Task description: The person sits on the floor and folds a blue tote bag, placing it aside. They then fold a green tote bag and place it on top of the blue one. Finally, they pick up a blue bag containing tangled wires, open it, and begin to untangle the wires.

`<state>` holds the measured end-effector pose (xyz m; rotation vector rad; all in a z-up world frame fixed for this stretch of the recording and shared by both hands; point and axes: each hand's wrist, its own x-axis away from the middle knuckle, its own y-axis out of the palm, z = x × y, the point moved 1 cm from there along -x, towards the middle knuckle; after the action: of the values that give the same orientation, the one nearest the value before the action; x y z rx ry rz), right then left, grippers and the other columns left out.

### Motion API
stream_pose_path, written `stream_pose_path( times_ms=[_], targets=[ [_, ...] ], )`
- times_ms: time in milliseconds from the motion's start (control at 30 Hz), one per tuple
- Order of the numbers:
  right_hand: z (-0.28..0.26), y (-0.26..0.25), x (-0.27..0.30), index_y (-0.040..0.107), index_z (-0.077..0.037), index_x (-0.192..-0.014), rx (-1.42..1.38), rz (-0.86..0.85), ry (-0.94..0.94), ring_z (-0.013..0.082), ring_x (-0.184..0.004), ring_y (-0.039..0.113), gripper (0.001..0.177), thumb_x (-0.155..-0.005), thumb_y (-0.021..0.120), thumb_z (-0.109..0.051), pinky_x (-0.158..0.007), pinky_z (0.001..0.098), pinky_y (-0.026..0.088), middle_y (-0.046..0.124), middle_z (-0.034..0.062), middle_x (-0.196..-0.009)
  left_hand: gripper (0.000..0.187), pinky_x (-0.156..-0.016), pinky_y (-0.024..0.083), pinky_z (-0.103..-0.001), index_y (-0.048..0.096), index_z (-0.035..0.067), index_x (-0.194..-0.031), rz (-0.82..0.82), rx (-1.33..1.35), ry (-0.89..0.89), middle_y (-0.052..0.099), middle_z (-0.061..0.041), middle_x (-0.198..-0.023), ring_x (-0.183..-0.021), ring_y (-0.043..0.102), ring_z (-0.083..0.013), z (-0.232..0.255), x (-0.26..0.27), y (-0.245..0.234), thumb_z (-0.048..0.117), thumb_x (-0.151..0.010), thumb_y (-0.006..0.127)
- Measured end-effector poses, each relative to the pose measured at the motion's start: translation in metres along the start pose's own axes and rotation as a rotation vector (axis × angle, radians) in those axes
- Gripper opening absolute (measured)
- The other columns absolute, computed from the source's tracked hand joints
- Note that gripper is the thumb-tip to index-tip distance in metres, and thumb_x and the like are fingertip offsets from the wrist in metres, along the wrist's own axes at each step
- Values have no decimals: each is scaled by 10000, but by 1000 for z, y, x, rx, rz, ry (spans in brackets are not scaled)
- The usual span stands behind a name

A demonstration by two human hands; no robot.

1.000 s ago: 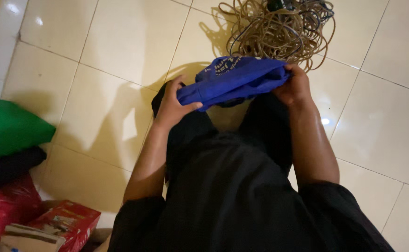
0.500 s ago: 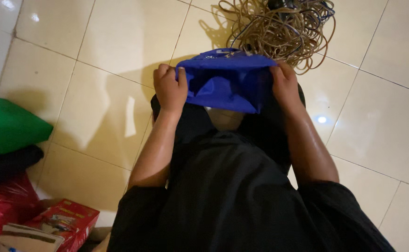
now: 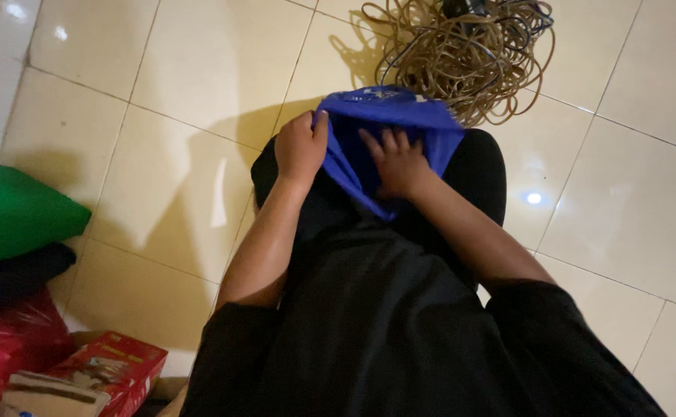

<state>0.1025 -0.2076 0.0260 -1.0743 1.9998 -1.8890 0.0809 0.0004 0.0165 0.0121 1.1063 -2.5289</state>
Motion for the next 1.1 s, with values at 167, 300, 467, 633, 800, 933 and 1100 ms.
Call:
stream_pose_path(
  times_ms=[167, 300, 467, 633, 800, 933, 1100],
  targets=[
    [-21, -24, 24, 116, -213, -1612, -24, -224, -50, 401, -1438, 315, 1358, -576, 963, -447, -1089, 593, 367, 291, 194, -1578, 238, -679, 512, -526, 645, 63, -905, 113, -23, 23, 692, -186, -826, -777, 665, -431, -5, -5, -4, 281, -998, 635],
    [19, -27, 17, 334, -119, -1537, -190, 189, -150, 426, -1363, 456, 1059, -703, 909, -429, -1100, 564, 421, 465, 205, -1499, 415, -751, 555, -486, 602, 74, -1216, 93, 101, 278, 643, -175, -1073, -908, 681, -437, 2, 7, -20, 157, -834, 741],
    [70, -40, 7, 512, -48, -1435, -314, 392, -32, 454, -1211, 566, 784, -803, 852, -364, -977, 502, 487, 577, 226, -1386, 407, -717, 570, -412, 658, 284, -1190, -248, -120, 581, 546, -95, -1479, -878, 718, -309, 1, 17, -36, 22, -883, 712],
    [93, -46, -11, 617, -53, -1299, -172, 329, -10, 431, -1192, 590, 613, -832, 840, -383, -985, 512, 489, 643, 200, -1295, 565, -755, 599, -384, 647, 443, -1284, -312, -93, 803, 471, -95, -1594, -1009, 758, -312, 5, 20, -41, 41, -887, 624],
    [101, -31, -17, 664, -98, -1237, 153, 225, -79, 384, -1141, 600, 628, -705, 838, -382, -986, 514, 444, 673, 170, -1192, 543, -668, 593, -474, 613, 270, -1408, -384, -507, 210, 362, -263, -1577, -781, 723, -415, -4, -1, -33, 28, -925, 567],
    [94, -2, 6, 709, -162, -1214, 296, 314, -262, 285, -1147, 627, 273, -954, 635, -201, -1000, 447, 479, 694, 66, -1164, 567, -686, 594, -481, 597, 177, -1418, -312, -453, 97, 302, -356, -1561, -796, 708, -450, -17, -11, -26, 3, -879, 595],
    [96, 3, 19, 714, -151, -1127, 365, 388, -307, 271, -1132, 630, 263, -913, 570, -208, -986, 419, 483, 684, 76, -1138, 664, -740, 586, -488, 590, 205, -1426, -272, -399, 60, 303, -338, -1554, -829, 703, -446, -20, -14, -25, 39, -792, 700]
  ],
)
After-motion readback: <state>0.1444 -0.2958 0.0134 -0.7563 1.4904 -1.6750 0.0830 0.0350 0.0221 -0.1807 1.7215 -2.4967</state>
